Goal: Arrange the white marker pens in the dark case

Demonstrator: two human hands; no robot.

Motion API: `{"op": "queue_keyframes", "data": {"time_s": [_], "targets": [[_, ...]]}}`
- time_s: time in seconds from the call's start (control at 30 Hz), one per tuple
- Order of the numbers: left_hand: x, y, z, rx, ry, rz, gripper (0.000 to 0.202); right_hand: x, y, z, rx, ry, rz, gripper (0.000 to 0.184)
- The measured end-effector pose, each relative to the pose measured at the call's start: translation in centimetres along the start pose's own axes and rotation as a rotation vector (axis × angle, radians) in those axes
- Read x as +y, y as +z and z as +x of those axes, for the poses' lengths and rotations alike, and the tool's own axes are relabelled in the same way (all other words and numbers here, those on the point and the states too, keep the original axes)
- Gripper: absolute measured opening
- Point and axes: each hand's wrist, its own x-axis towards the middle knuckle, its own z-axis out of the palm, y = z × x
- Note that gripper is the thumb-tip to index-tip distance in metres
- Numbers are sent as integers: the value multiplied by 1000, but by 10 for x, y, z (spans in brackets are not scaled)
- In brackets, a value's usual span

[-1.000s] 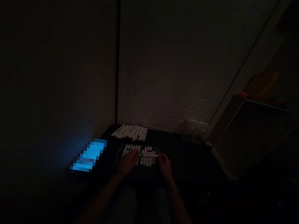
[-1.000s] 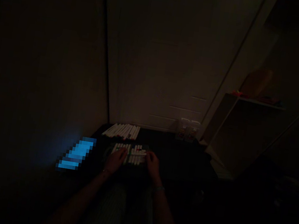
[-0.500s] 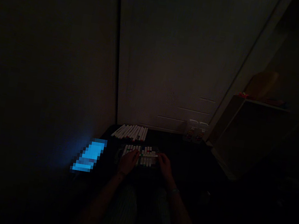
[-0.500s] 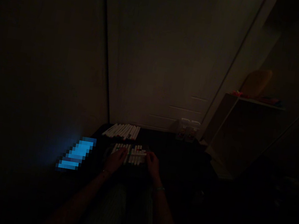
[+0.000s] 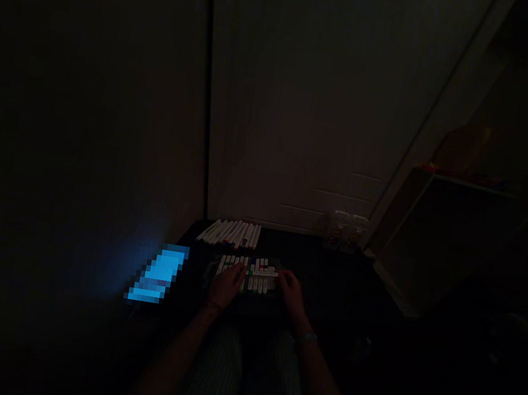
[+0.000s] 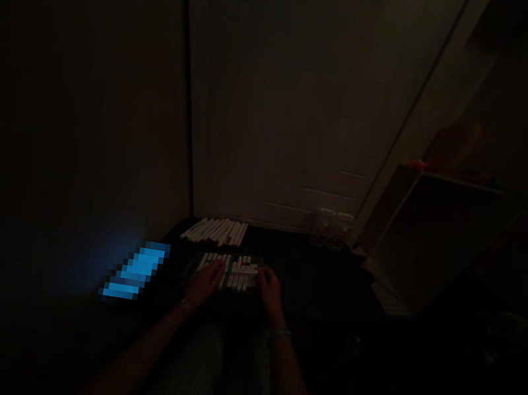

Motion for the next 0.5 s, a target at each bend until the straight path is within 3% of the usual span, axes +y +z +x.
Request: {"op": "queue_keyframes", "data": {"time_s": [0.5], "targets": [[1, -1, 0, 5, 27, -2, 30, -3, 0, -1, -3, -12, 0, 30]]}}
